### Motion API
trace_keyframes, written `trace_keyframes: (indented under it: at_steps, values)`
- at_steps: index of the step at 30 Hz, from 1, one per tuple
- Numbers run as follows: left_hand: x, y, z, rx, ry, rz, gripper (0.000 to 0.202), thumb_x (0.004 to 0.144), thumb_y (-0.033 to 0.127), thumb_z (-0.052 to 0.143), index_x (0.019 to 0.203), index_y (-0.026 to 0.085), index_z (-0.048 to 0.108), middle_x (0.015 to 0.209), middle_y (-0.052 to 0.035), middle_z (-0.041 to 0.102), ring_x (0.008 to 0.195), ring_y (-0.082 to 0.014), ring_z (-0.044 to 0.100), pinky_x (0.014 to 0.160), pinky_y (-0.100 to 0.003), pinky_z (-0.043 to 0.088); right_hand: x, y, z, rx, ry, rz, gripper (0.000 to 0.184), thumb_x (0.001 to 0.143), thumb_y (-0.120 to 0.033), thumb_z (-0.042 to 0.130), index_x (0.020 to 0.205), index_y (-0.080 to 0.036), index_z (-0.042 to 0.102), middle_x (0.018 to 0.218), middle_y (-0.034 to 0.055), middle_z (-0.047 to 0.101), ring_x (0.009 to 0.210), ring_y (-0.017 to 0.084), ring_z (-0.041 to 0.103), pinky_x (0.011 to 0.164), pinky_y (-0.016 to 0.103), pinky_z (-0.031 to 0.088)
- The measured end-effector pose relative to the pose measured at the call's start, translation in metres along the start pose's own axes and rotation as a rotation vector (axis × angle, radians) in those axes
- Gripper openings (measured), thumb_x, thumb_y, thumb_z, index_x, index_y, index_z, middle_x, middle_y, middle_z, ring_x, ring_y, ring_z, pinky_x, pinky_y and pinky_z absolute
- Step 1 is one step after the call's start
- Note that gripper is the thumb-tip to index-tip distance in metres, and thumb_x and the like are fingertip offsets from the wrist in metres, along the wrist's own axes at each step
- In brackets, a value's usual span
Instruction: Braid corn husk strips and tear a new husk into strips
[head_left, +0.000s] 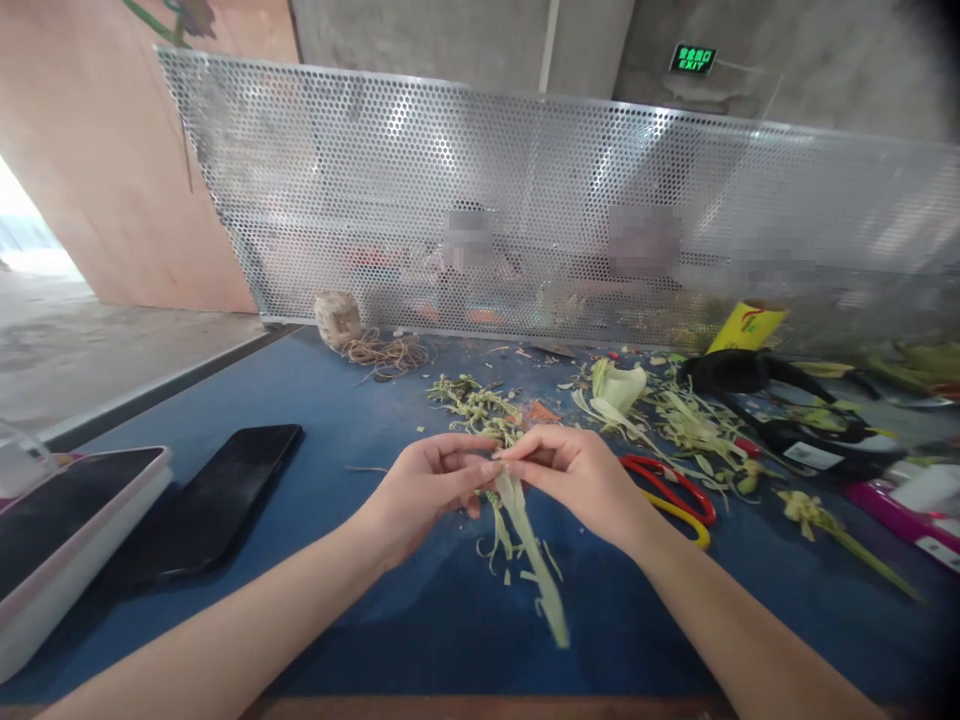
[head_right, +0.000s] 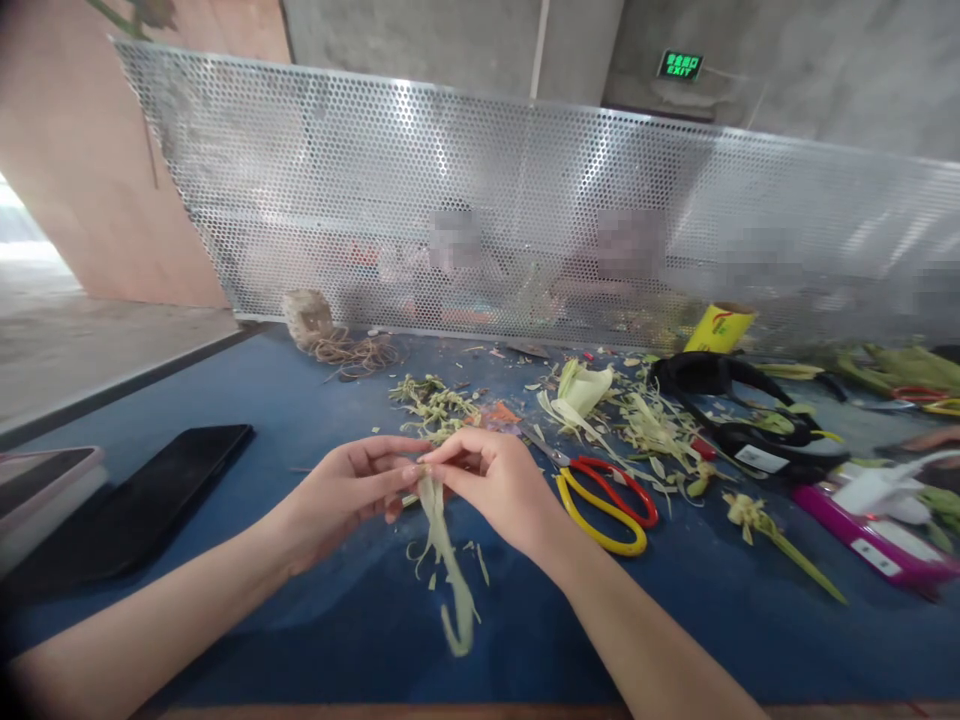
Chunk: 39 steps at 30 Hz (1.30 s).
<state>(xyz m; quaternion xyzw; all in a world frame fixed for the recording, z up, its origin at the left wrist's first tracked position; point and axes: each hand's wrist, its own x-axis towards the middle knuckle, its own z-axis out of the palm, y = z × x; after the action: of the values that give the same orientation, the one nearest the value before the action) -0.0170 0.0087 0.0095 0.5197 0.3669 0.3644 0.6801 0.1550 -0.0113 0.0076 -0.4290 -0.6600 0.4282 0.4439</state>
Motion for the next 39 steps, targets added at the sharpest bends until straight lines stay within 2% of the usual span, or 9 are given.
trace_keyframes:
  at_steps: [4, 7, 14, 18, 20, 27, 33, 39]
  values:
    - [0.0005, -0.0016, 0.0000, 0.103, 0.065, 0.125, 0.033, 0.062, 0.019, 0.072, 0.090, 0.011, 0.059, 0.061, 0.0010, 0.064, 0.042, -0.0043, 0.049, 0.042, -0.017, 0.039, 0.0002, -0.0024, 0.0047, 0.021, 0.005, 0.068, 0.008, 0.075, -0.025, 0.058, 0.078, -0.018, 0.059, 0.068, -0.0011, 0.063, 0.058, 0.010, 0.060, 0.059, 0.024, 0.050]
    - [0.0004, -0.0016, 0.0000, 0.148, 0.091, 0.164, 0.031, 0.061, 0.019, 0.072, 0.088, 0.012, 0.060, 0.059, 0.0018, 0.063, 0.044, -0.0046, 0.050, 0.041, -0.015, 0.039, 0.0000, -0.0033, 0.0077, 0.016, 0.000, 0.105, 0.010, 0.075, -0.026, 0.057, 0.080, -0.018, 0.058, 0.069, -0.0006, 0.063, 0.058, 0.010, 0.060, 0.057, 0.024, 0.050]
    - [-0.0011, 0.0000, 0.0030, 0.140, 0.098, 0.182, 0.033, 0.057, 0.016, 0.074, 0.087, 0.012, 0.060, 0.060, 0.0034, 0.061, 0.048, -0.0053, 0.052, 0.041, -0.014, 0.040, 0.0008, -0.0005, 0.0077, 0.067, 0.006, 0.058, 0.011, 0.076, -0.029, 0.057, 0.076, -0.017, 0.059, 0.066, -0.0008, 0.063, 0.056, 0.011, 0.060, 0.058, 0.024, 0.050]
    - [0.0006, -0.0019, 0.0031, 0.059, 0.021, 0.091, 0.031, 0.067, 0.026, 0.067, 0.092, 0.011, 0.060, 0.061, 0.0008, 0.062, 0.044, -0.0042, 0.049, 0.042, -0.016, 0.041, 0.0004, -0.0016, 0.0066, 0.076, 0.022, 0.033, 0.009, 0.075, -0.026, 0.058, 0.076, -0.017, 0.061, 0.065, -0.0012, 0.064, 0.056, 0.010, 0.060, 0.057, 0.023, 0.050]
    - [0.0017, -0.0033, 0.0023, 0.045, 0.007, 0.068, 0.031, 0.068, 0.027, 0.067, 0.093, 0.009, 0.060, 0.062, -0.0008, 0.063, 0.044, -0.0047, 0.049, 0.041, -0.016, 0.041, 0.0000, -0.0023, 0.0059, 0.058, 0.033, 0.023, 0.007, 0.075, -0.024, 0.058, 0.077, -0.018, 0.062, 0.065, -0.0015, 0.065, 0.056, 0.010, 0.061, 0.057, 0.022, 0.050]
    - [0.0007, -0.0014, 0.0023, 0.140, 0.092, 0.145, 0.034, 0.058, 0.019, 0.074, 0.089, 0.011, 0.061, 0.062, -0.0012, 0.065, 0.043, -0.0056, 0.050, 0.040, -0.016, 0.041, -0.0006, -0.0044, 0.0050, -0.006, 0.022, 0.030, 0.011, 0.073, -0.021, 0.059, 0.081, -0.020, 0.066, 0.072, -0.0006, 0.067, 0.062, 0.011, 0.062, 0.059, 0.023, 0.051]
    - [-0.0025, 0.0007, 0.0063, 0.149, 0.130, 0.147, 0.034, 0.055, 0.016, 0.075, 0.086, 0.012, 0.062, 0.062, 0.0020, 0.061, 0.048, -0.0057, 0.052, 0.039, -0.014, 0.039, 0.0016, -0.0003, 0.0067, 0.115, 0.035, 0.091, 0.012, 0.069, -0.021, 0.063, 0.080, -0.018, 0.061, 0.075, 0.0004, 0.067, 0.067, 0.012, 0.063, 0.065, 0.027, 0.052]
    - [0.0004, -0.0010, 0.0030, 0.132, 0.081, 0.161, 0.030, 0.064, 0.023, 0.070, 0.092, 0.014, 0.061, 0.067, 0.0012, 0.064, 0.041, -0.0030, 0.048, 0.042, -0.016, 0.042, 0.0018, 0.0023, 0.0048, 0.097, 0.035, 0.038, 0.010, 0.070, -0.025, 0.062, 0.076, -0.018, 0.058, 0.071, -0.0005, 0.064, 0.064, 0.012, 0.062, 0.064, 0.027, 0.052]
